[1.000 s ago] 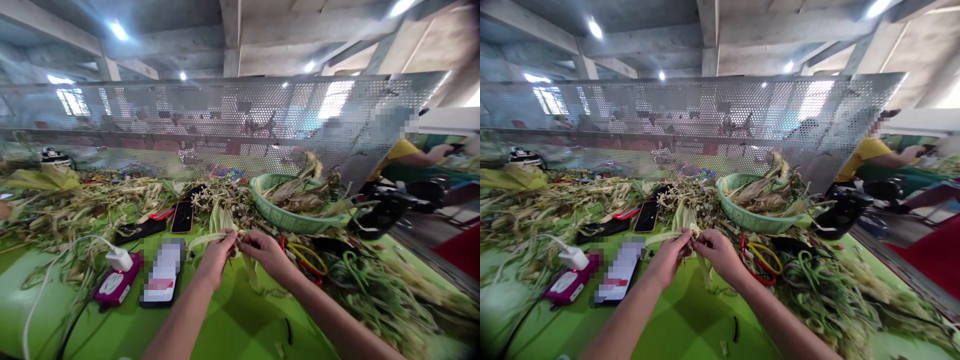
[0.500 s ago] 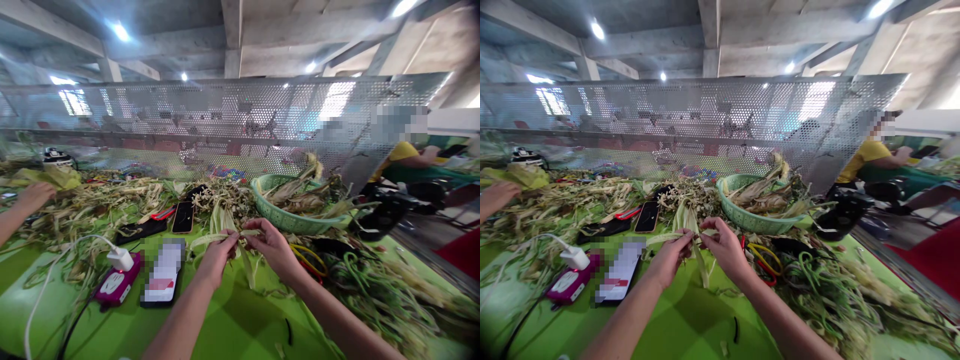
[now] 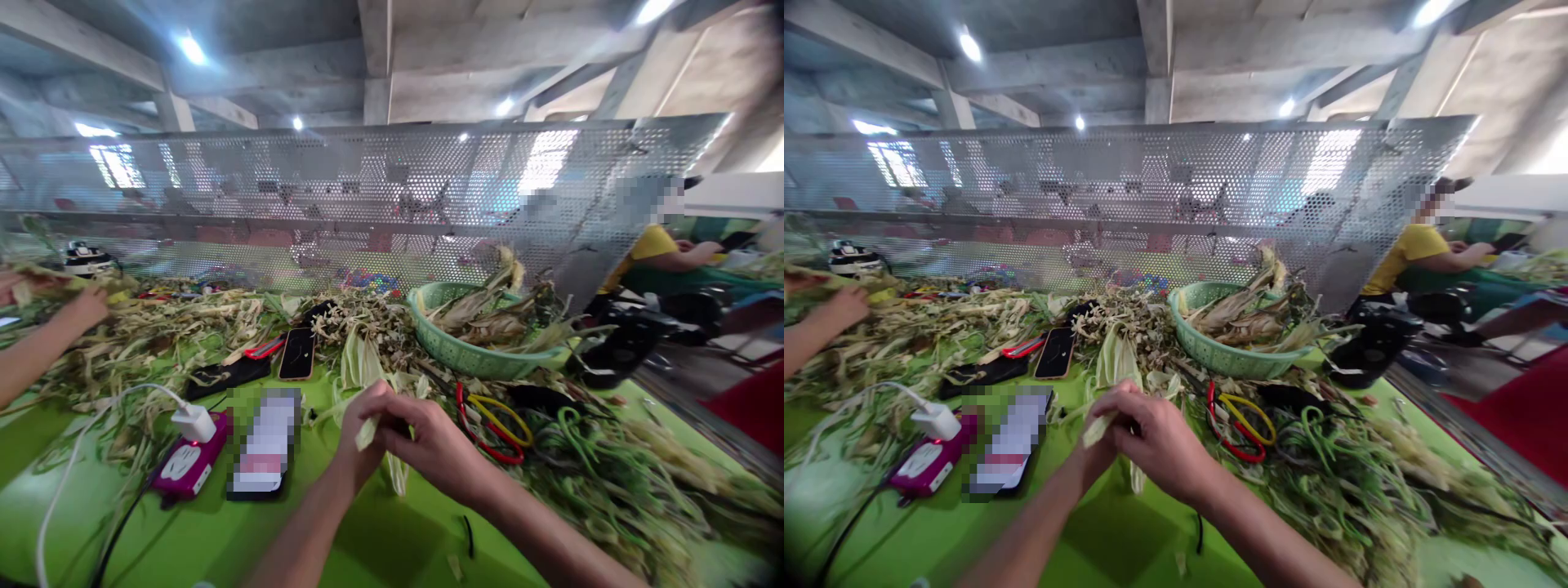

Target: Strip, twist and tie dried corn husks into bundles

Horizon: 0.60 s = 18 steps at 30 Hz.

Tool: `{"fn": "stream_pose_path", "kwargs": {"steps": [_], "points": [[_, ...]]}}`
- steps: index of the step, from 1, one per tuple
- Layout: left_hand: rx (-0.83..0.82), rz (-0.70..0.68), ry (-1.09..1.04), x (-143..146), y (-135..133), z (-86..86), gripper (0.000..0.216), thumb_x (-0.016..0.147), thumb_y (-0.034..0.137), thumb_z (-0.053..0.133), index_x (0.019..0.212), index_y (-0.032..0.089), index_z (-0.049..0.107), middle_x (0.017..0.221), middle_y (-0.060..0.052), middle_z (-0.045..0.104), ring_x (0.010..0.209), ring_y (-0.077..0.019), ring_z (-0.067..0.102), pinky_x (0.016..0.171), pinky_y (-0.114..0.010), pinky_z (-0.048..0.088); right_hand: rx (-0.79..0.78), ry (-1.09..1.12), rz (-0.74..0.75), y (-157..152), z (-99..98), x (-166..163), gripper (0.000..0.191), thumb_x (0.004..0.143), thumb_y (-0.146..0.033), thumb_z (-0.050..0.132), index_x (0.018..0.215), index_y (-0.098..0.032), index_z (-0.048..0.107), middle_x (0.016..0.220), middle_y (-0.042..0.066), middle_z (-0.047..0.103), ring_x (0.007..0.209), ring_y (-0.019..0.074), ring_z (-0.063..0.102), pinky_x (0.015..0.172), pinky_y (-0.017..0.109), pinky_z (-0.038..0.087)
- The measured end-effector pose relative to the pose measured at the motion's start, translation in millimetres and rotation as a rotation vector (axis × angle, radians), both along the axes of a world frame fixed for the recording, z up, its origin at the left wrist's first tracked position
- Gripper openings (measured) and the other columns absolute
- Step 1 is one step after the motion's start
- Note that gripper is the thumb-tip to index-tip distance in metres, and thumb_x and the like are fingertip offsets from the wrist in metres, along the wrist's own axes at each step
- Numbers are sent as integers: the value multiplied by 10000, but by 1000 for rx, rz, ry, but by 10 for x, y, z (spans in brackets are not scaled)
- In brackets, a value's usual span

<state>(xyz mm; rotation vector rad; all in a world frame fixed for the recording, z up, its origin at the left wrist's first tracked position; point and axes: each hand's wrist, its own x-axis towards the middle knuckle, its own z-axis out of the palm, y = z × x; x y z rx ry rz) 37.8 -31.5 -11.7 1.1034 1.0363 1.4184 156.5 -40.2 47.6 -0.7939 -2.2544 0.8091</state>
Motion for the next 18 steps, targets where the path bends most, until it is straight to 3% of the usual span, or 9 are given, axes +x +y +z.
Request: {"fn": "stream_pose_path", "kwargs": {"steps": [3,7,12,18], "points": [[62,-18,69,-81,-9,55,101,692,236,652,681,186,564,648,0,531,639,-146,458,583,-249,340,-83,1,85,-48,128,46,279,822,-162,553,1061,-245,670,894,0,658,769,156,577,714,246,437],[-30,25,-63,-147,47,103,98,724,264,609,741,187,551,610,33,514,553,-106,408,532,-232,294,-211,102,85,-14,225,132,309,816,-329,619,1108,-233,645,994,29,655,893,204,580,789,287,448],[-78,3,-156,-152,95,88,160,733,324,636,771,179,579,586,47,503,503,-73,358,495,-218,241,-349,281,-63,170,45,140,290,881,-384,516,991,-174,682,857,56,655,789,181,584,650,260,467],[-140,-161,-445,-151,105,74,269,658,329,752,786,150,596,641,20,548,521,-52,413,482,-196,232,-255,277,-182,360,-106,203,228,847,-316,555,999,-197,678,882,37,665,773,159,584,637,246,460]]}}
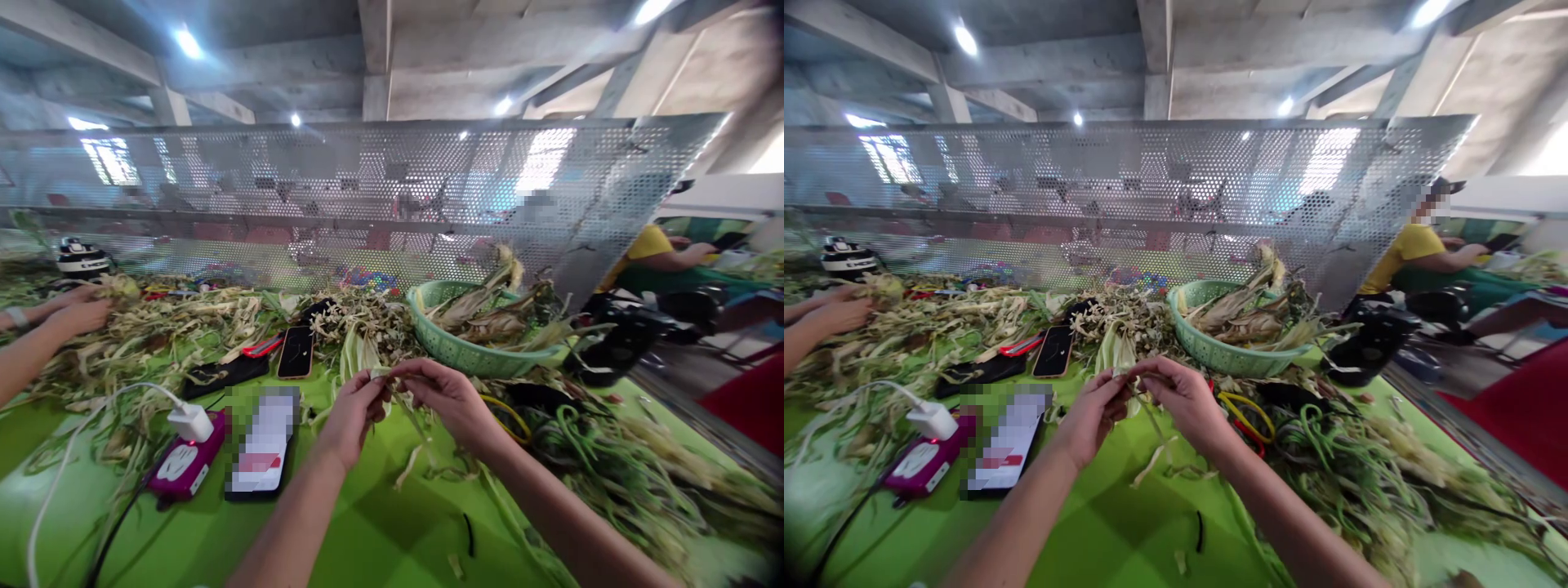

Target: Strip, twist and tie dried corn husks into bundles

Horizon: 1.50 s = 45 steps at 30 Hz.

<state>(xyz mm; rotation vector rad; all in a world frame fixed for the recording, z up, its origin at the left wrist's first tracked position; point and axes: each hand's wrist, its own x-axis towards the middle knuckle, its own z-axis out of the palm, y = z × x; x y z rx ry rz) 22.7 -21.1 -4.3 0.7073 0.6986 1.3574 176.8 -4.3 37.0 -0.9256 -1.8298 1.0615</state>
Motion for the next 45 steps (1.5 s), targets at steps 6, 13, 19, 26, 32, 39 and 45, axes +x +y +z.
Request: {"fn": "stream_pose_path", "kwargs": {"steps": [6,13,19,26,32,39,45], "points": [[-48,-74,-140,-14,-23,44,199,682,262,728,771,141,596,670,12,567,542,-51,437,505,-193,283,22,-19,75,-16,28,43,188,856,-270,554,1000,-206,658,891,25,670,781,153,596,656,247,470],[-27,-39,-19,-18,-42,63,308,659,387,768,759,144,609,642,33,526,503,-34,381,479,-195,234,44,-44,163,0,-24,30,239,866,-232,533,1072,-199,649,982,49,680,909,183,618,846,329,495],[-39,-36,-51,-32,-21,62,315,646,373,782,758,129,616,596,40,498,456,-15,325,430,-179,176,499,-226,-54,62,-54,60,195,856,-151,545,904,-245,709,1012,59,626,980,199,590,869,335,466],[-144,-13,-201,-47,26,43,288,616,261,812,792,96,655,584,33,515,452,-1,358,406,-128,212,959,-688,-118,-6,-93,66,445,839,-52,540,1168,-340,617,1337,47,525,1149,242,489,951,416,341],[-139,-17,-133,-38,13,39,292,615,288,810,766,112,632,593,37,500,470,-11,376,425,-137,225,961,-659,-89,-35,-91,37,227,883,-189,570,1040,-320,670,1216,27,617,1075,222,516,937,387,321],[112,96,448,-25,3,5,269,754,417,661,822,159,633,643,35,528,549,-68,388,506,-200,267,665,-348,-187,-43,-72,-13,119,883,-263,574,871,-217,684,802,40,668,788,187,557,739,306,398],[258,63,556,4,-48,48,271,813,419,591,893,169,658,731,12,578,690,-116,475,638,-226,341,353,-154,-296,20,-209,-32,199,859,-353,582,747,-192,614,694,12,607,668,165,536,632,256,416]]}}
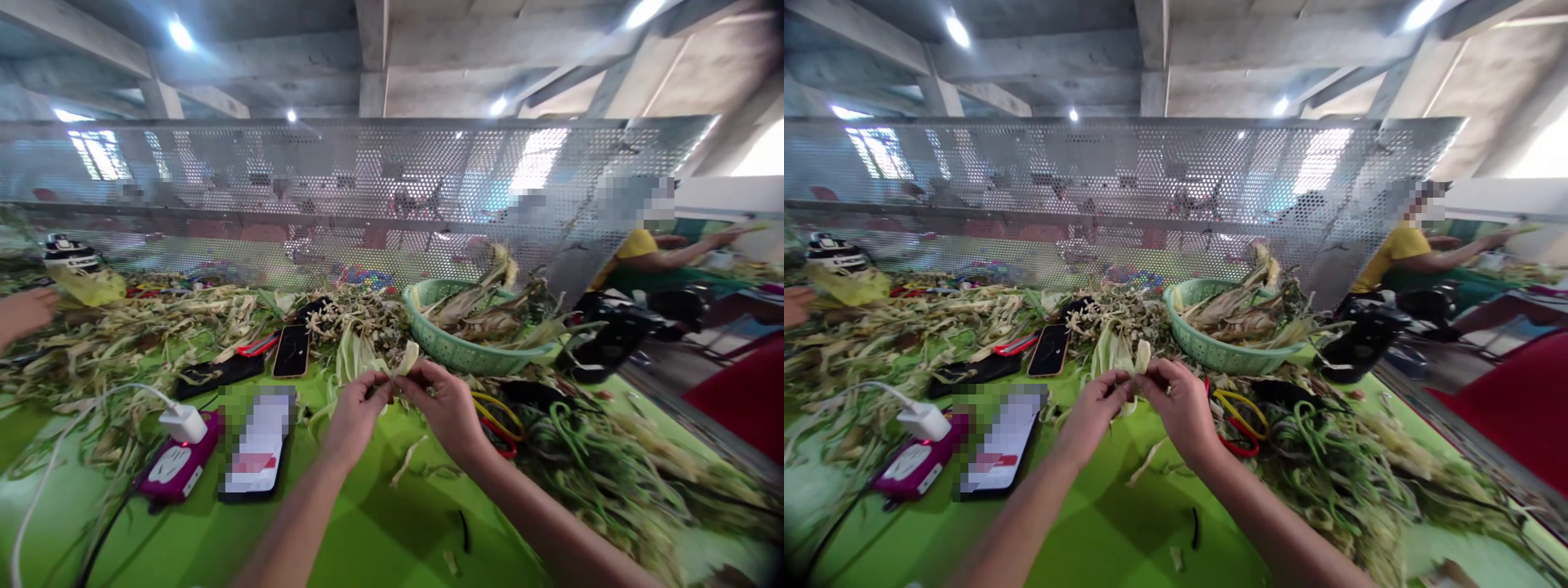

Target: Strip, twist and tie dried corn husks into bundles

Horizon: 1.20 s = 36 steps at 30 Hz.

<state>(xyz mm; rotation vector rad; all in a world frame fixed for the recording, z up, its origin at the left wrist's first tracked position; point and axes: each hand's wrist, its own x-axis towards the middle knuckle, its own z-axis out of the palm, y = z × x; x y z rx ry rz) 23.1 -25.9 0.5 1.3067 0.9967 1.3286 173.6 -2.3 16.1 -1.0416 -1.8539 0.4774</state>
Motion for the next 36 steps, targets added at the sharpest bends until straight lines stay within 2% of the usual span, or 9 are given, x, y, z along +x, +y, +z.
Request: {"fn": "stream_pose_path", "kwargs": {"steps": [5,8,13,19,24,26,29,33,36], "points": [[-34,-7,-13,11,-24,13,315,799,459,603,916,171,653,748,9,593,658,-109,465,614,-222,327,-95,136,5,-22,12,-42,192,826,-349,599,730,-183,579,680,6,583,635,147,509,602,240,408],[-51,22,17,6,-12,6,330,745,462,662,894,167,654,671,28,561,610,-99,433,574,-217,298,-151,220,22,-38,20,-71,168,795,-339,635,784,-188,564,669,-6,562,626,143,499,588,237,406],[-149,110,-123,-2,14,-32,283,728,425,674,846,172,623,660,41,545,549,-72,397,524,-203,281,-242,359,42,-43,21,-89,276,727,-404,712,749,-191,538,675,-20,531,617,131,477,567,237,383],[-163,158,-184,-1,3,-5,255,707,403,684,792,177,603,610,47,535,516,-66,411,481,-186,274,-600,344,170,-50,-3,-102,384,819,-512,573,718,-153,661,627,21,616,581,136,482,559,262,334],[-206,101,-153,13,7,-22,242,705,397,674,782,182,596,542,63,467,467,-62,356,452,-188,241,-824,727,216,-3,-108,-118,242,724,-414,715,778,-181,680,706,8,627,589,121,490,570,250,371],[-224,89,-128,14,13,-45,226,710,384,664,788,185,590,515,73,414,452,-64,325,441,-193,224,-818,843,216,32,-128,-106,223,666,-370,770,745,-189,667,665,-14,595,567,110,474,570,245,377],[-236,107,-92,9,26,-69,195,714,360,646,770,188,574,514,73,404,450,-68,309,434,-200,212,-678,862,171,63,-97,-80,227,650,-359,787,686,-189,641,605,-38,538,535,96,427,547,237,350],[-199,148,-9,-9,46,-62,163,727,327,618,806,185,598,601,45,508,519,-89,399,481,-206,275,-473,720,110,41,-1,-62,245,674,-397,768,729,-183,662,660,-11,586,584,115,458,570,245,360],[-133,167,118,-9,39,-27,140,729,287,609,815,177,618,668,19,566,606,-117,474,564,-220,344,-408,587,155,6,45,-64,258,683,-403,759,799,-182,691,742,21,644,699,159,538,655,267,413]]}}
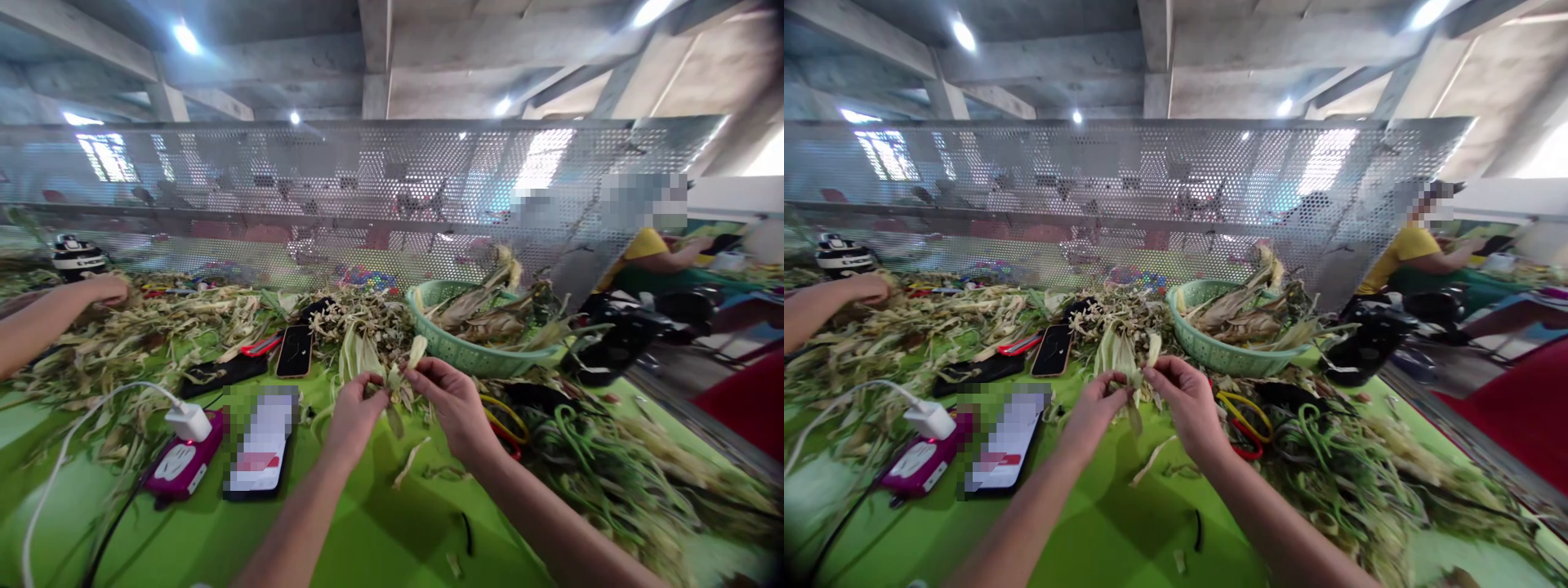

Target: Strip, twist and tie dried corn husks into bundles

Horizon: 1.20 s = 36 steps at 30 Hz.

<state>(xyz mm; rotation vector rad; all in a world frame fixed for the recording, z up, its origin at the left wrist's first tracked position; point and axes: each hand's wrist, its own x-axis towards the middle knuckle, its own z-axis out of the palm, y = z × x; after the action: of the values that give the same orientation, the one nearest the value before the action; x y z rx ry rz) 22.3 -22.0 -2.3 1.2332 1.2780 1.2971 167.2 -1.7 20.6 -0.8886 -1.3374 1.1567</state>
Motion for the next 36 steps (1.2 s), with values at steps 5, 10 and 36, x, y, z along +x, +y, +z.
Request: {"fn": "stream_pose_path", "kwargs": {"steps": [5,10,36], "points": [[118,-179,52,39,-80,91,199,783,304,567,911,176,650,812,-27,640,789,-180,561,721,-263,412,152,-234,-12,-19,-4,6,206,705,-370,740,809,-192,726,774,32,629,755,185,558,698,296,439],[147,-244,19,55,-111,115,295,785,390,596,971,170,658,871,-33,648,842,-193,558,763,-268,413,92,-215,-32,17,-44,13,268,695,-402,742,831,-183,673,737,25,612,688,168,541,621,279,449],[27,-265,-84,45,-60,-3,254,749,401,618,894,204,685,801,-14,650,779,-187,557,732,-266,404,-231,115,28,107,-34,97,280,679,-433,742,744,-177,648,551,-41,482,468,90,312,456,235,231]]}}
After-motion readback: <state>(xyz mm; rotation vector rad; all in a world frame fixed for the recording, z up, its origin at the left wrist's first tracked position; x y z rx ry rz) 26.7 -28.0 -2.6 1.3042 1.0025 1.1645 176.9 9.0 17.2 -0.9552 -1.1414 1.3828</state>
